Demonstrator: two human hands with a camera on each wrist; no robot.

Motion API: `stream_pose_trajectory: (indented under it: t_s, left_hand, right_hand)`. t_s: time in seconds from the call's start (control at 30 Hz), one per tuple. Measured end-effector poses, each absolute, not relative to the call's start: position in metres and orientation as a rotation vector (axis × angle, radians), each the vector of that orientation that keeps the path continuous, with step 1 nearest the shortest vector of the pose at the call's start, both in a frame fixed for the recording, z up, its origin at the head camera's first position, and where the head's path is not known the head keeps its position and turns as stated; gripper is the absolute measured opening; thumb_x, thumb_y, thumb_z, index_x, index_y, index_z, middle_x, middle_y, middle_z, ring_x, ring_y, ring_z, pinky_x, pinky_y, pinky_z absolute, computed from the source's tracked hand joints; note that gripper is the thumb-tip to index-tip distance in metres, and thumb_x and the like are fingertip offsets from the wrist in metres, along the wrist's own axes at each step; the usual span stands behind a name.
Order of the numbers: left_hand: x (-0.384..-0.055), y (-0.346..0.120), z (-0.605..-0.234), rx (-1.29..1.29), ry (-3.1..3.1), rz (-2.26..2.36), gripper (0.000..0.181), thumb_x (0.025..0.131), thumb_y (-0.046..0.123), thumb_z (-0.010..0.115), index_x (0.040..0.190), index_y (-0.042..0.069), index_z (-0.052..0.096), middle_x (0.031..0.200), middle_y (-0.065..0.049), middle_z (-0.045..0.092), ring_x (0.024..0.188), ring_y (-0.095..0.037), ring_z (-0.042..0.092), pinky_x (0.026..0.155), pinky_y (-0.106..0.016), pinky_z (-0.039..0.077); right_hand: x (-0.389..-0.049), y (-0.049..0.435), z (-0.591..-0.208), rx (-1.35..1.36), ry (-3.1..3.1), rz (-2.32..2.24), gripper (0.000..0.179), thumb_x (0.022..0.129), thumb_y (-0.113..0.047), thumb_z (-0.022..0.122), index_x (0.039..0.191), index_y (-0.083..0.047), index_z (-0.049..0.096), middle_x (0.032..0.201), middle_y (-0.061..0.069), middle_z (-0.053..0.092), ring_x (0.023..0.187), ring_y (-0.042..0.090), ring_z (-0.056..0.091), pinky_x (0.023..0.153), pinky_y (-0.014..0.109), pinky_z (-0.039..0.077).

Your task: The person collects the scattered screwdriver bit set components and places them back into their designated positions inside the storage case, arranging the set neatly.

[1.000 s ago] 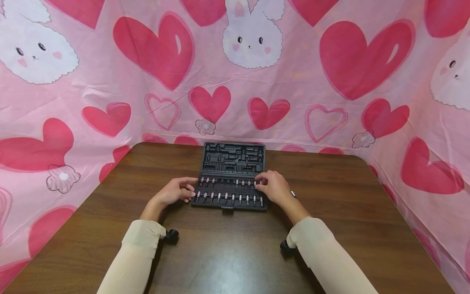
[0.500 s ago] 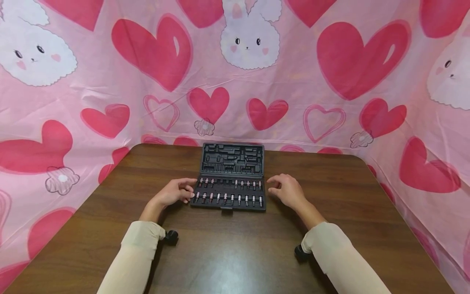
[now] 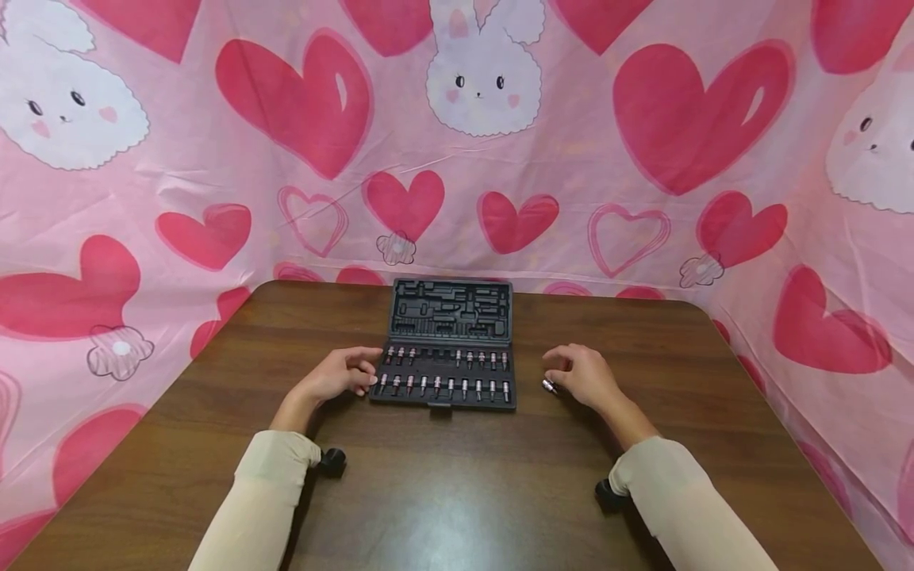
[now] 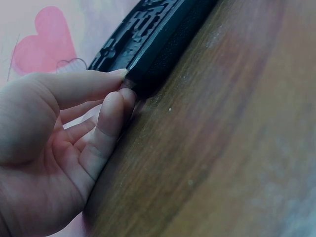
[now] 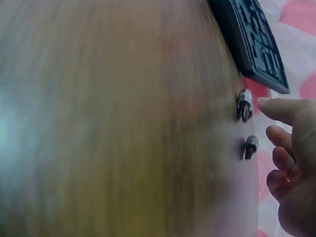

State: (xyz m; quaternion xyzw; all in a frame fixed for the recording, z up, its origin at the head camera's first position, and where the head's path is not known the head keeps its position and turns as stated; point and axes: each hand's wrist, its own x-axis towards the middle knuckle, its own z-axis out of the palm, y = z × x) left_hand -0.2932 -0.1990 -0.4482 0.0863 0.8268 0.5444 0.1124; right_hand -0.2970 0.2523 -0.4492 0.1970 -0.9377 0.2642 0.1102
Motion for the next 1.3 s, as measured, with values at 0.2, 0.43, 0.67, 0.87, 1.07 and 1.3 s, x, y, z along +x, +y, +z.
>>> stream_pose_trajectory:
  t_s: [0.2,0.43,0.67,0.87,1.07,1.3]
  left_hand:
    - [-0.293,-0.199,-0.449,0.246,2.425,1.603,0.051,0.087,0.001,0.067,0.136,0.003,0.054,0.092,-0.013,0.064,0.075,-0.025,0.062,0.068,-0.035,0.057]
    - [-0.294,-0.200,-0.449,0.246,2.421,1.602,0.050,0.087,0.001,0.067,0.136,0.003,0.055,0.093,-0.013,0.064,0.075,-0.024,0.062,0.068,-0.035,0.057]
    - [-0.294,-0.200,-0.449,0.254,2.428,1.600,0.050,0.087,0.001,0.067,0.136,0.002,0.054,0.093,-0.013,0.064,0.074,-0.024,0.062,0.068,-0.035,0.057]
    - [-0.294,-0.199,-0.448,0.241,2.419,1.606,0.050,0.087,0.000,0.068,0.135,0.003,0.055,0.092,-0.013,0.064,0.074,-0.025,0.062,0.067,-0.035,0.057]
    - [-0.293,-0.199,-0.447,0.238,2.419,1.605,0.051,0.086,-0.001,0.068,0.135,0.003,0.055,0.092,-0.014,0.064,0.075,-0.025,0.062,0.067,-0.036,0.057]
    - [-0.293,-0.199,-0.449,0.239,2.423,1.598,0.051,0.087,0.000,0.067,0.136,0.003,0.054,0.092,-0.013,0.064,0.075,-0.024,0.062,0.068,-0.035,0.057]
  right_hand:
    - [-0.294,0.262,-0.450,0.572,-2.770,0.788,0.023,0.080,-0.011,0.079,0.102,-0.008,0.072,0.075,-0.003,0.057,0.069,0.017,0.052,0.063,0.035,0.042]
    - [-0.291,0.268,-0.454,0.571,-2.774,0.807,0.021,0.081,-0.010,0.078,0.101,-0.008,0.073,0.077,-0.004,0.058,0.071,0.016,0.052,0.063,0.034,0.044]
    - [-0.288,0.271,-0.453,0.589,-2.766,0.798,0.022,0.079,-0.007,0.078,0.100,-0.007,0.072,0.074,-0.005,0.056,0.069,0.015,0.052,0.062,0.034,0.042]
    - [-0.287,0.274,-0.451,0.583,-2.809,0.803,0.024,0.079,-0.007,0.077,0.103,-0.005,0.071,0.074,-0.004,0.055,0.067,0.015,0.051,0.060,0.033,0.041]
    - [-0.287,0.276,-0.450,0.582,-2.861,0.844,0.027,0.081,-0.009,0.076,0.107,-0.004,0.070,0.073,-0.004,0.055,0.066,0.014,0.049,0.058,0.032,0.040]
    - [-0.289,0.274,-0.449,0.581,-2.899,0.809,0.026,0.083,-0.009,0.073,0.109,-0.005,0.069,0.072,-0.004,0.054,0.064,0.013,0.049,0.057,0.031,0.040]
